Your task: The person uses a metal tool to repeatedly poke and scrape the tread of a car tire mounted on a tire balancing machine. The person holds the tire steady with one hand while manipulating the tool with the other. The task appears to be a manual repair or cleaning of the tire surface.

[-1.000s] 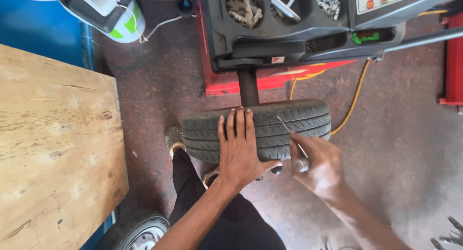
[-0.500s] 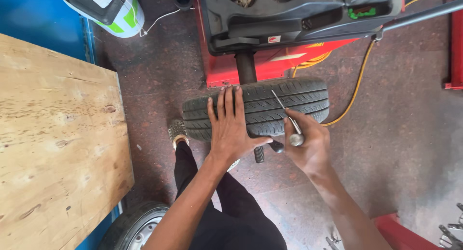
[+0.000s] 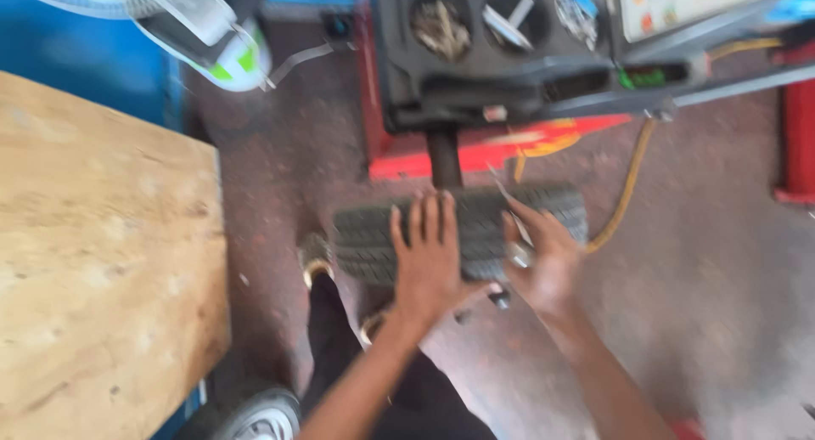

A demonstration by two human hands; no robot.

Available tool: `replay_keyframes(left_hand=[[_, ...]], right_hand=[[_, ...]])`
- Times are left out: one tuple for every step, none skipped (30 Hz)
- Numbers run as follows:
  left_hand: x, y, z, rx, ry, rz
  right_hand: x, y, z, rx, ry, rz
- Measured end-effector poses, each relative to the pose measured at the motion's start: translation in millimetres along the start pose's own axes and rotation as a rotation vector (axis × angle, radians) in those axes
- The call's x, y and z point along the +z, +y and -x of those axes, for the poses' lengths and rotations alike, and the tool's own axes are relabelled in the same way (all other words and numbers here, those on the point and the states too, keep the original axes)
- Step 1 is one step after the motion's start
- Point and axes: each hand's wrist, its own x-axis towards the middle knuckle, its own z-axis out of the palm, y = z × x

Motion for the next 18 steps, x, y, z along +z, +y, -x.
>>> replay_keyframes(left_hand=[[-1.6, -5.5, -11.1, -0.003, 0.011, -0.021], [-0.1, -1.2, -9.3, -0.02, -0.012, -0.014], [1.1, 2.3, -6.3, -0.037, -0.035, -0.007], [2.1, 6.4, -0.3, -0.042, -0.048, 0.002], [1.0, 9.0, 6.2, -0.047, -0.062, 0.012], [-2.3, 4.4, -1.5, -0.044, -0.045, -0.003], [-4.5, 4.9, -7.4, -0.05, -0.062, 0.003], [-6.5, 8.1, -6.6, -0.064, -0.086, 0.008], [-8.0, 9.3, -7.4, -0.078, -0.111, 0.013], [-9.6, 10.2, -5.3, -0.073, -0.105, 0.007], [-10.4, 10.5, -4.2, -0.069, -0.1, 0.001], [-10.2, 10.6, -6.1, -0.057, -0.088, -0.005], [-10.4, 11.6, -6.1, -0.063, -0.105, 0.0], [-11.0, 12.7, -6.1, -0.071, -0.119, 0.005], [-11.3, 13.5, -6.8, -0.08, -0.132, 0.009], [-10.8, 15.2, -6.9, -0.081, -0.129, 0.01], [-10.0, 16.4, -7.5, -0.082, -0.125, 0.012], [-8.9, 18.4, -7.5, -0.08, -0.126, 0.017]], right_hand=[[4.4, 6.2, -7.1, 0.065, -0.029, -0.05], [-7.7, 10.2, -2.0, 0.154, -0.092, -0.079], [-17.6, 12.7, 4.2, 0.243, -0.156, -0.109], [-28.2, 13.9, 13.4, 0.19, -0.179, -0.094], [-39.2, 13.4, 22.7, 0.137, -0.202, -0.08], [-37.3, 17.0, 18.8, 0.06, -0.2, -0.083], [-38.0, 19.6, 15.0, 0.047, -0.213, -0.097], [-41.6, 19.7, 15.1, 0.04, -0.234, -0.116], [-44.4, 21.6, 12.9, 0.033, -0.255, -0.135], [-49.5, 24.6, 10.3, 0.064, -0.354, -0.094], [-53.4, 30.1, 3.4, 0.094, -0.454, -0.054], [-56.2, 35.0, -5.8, 0.119, -0.546, -0.009], [-60.2, 36.1, -13.8, 0.052, -0.591, -0.02], [-63.5, 35.3, -24.3, -0.018, -0.636, -0.033], [-64.2, 31.9, -35.8, -0.089, -0.68, -0.046], [-65.0, 29.0, -49.8, -0.004, -0.82, 0.052], [-65.4, 28.6, -67.4, 0.085, -0.955, 0.153], [-65.5, 25.4, -78.4, 0.185, -1.085, 0.262]])
